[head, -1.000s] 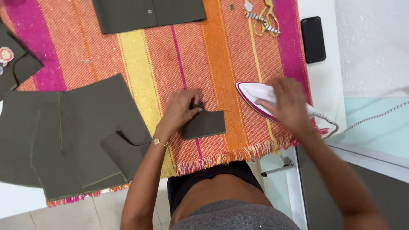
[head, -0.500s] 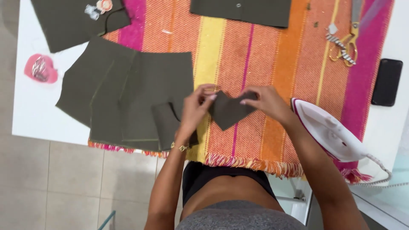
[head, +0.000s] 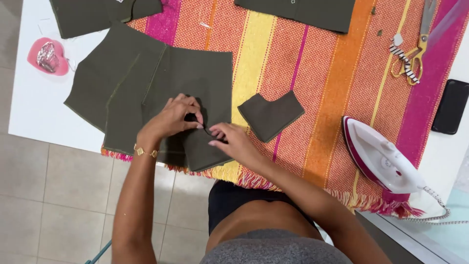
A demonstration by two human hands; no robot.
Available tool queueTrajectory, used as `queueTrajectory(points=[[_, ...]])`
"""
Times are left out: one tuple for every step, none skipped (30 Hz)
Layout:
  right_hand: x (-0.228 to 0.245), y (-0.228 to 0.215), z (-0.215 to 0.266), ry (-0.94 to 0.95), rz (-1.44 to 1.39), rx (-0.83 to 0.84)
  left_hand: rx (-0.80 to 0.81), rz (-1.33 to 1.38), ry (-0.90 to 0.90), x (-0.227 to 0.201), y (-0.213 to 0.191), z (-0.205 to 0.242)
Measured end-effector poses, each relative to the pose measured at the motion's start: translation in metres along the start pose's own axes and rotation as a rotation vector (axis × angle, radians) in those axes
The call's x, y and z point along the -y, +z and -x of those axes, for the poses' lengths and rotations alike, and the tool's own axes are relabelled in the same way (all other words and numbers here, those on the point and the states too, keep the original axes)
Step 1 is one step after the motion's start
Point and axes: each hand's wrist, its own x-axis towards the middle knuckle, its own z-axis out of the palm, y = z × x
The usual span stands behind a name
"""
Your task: The person irons small pieces of dark green fabric on a colorful striped mat. They use a white and pink iron to press the fabric pieces, then place small cartoon patches onto them. The person also handles a larger piece of fabric and a completed shirt.
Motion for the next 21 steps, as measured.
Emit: queueTrajectory(points=[[-0.002,0.006,-0.003,-0.007,0.111,0.016,0.064,0.006,-0.007,0.000,-0.003,-0.003],[-0.004,0.012,-0.005,-0.013,0.222,0.032,0.128,0.011,-0.014,-0.001,-0.006,-0.007],[0.000,0.010,-0.005,-0.013,0.221,0.023,0.131,0.004,-0.009,-0.001,-0.005,-0.009],[0.004,0.007,-0.004,-0.014,0.244,0.024,0.188,-0.035,-0.055,-0.002,-0.003,-0.012],[0.007,0.005,-0.004,-0.015,0.269,0.022,0.245,-0.077,-0.100,-0.002,-0.002,-0.016],[0.009,-0.001,-0.001,-0.015,0.268,0.011,0.248,-0.087,-0.094,-0.012,-0.008,-0.014],[0.011,-0.008,0.003,0.023,0.215,0.006,0.254,0.038,-0.048,-0.022,-0.014,-0.011],[0.013,-0.014,0.007,0.060,0.162,0.001,0.261,0.162,-0.002,-0.032,-0.019,-0.009],[0.023,-0.027,0.015,0.068,0.162,-0.010,0.271,0.158,0.006,-0.037,-0.014,-0.011],[0.034,-0.040,0.023,0.177,-0.021,-0.007,0.252,0.321,0.027,-0.041,-0.008,-0.012],[0.043,-0.057,0.033,0.286,-0.198,-0.010,0.235,0.487,0.056,-0.047,-0.001,-0.018],[0.030,-0.059,0.043,0.295,-0.191,-0.027,0.249,0.487,0.072,-0.058,0.008,-0.028],[0.018,-0.061,0.055,0.319,-0.240,-0.085,0.233,0.553,0.101,-0.070,0.018,-0.038],[0.005,-0.062,0.067,0.342,-0.289,-0.143,0.218,0.621,0.129,-0.081,0.028,-0.047],[0.002,-0.070,0.077,0.355,-0.280,-0.162,0.237,0.624,0.145,-0.086,0.039,-0.057],[-0.001,-0.077,0.087,0.418,-0.269,-0.226,0.227,0.637,0.102,-0.091,0.050,-0.068],[-0.002,-0.085,0.096,0.479,-0.258,-0.288,0.216,0.649,0.056,-0.096,0.061,-0.077],[-0.009,-0.090,0.104,0.491,-0.250,-0.305,0.233,0.652,0.070,-0.098,0.077,-0.087],[-0.015,-0.093,0.112,0.517,-0.253,-0.368,0.243,0.688,0.042,-0.098,0.092,-0.097],[-0.022,-0.097,0.119,0.541,-0.256,-0.430,0.254,0.723,0.013,-0.100,0.108,-0.106],[-0.017,-0.107,0.127,0.550,-0.253,-0.444,0.269,0.723,0.022,-0.110,0.114,-0.109]])
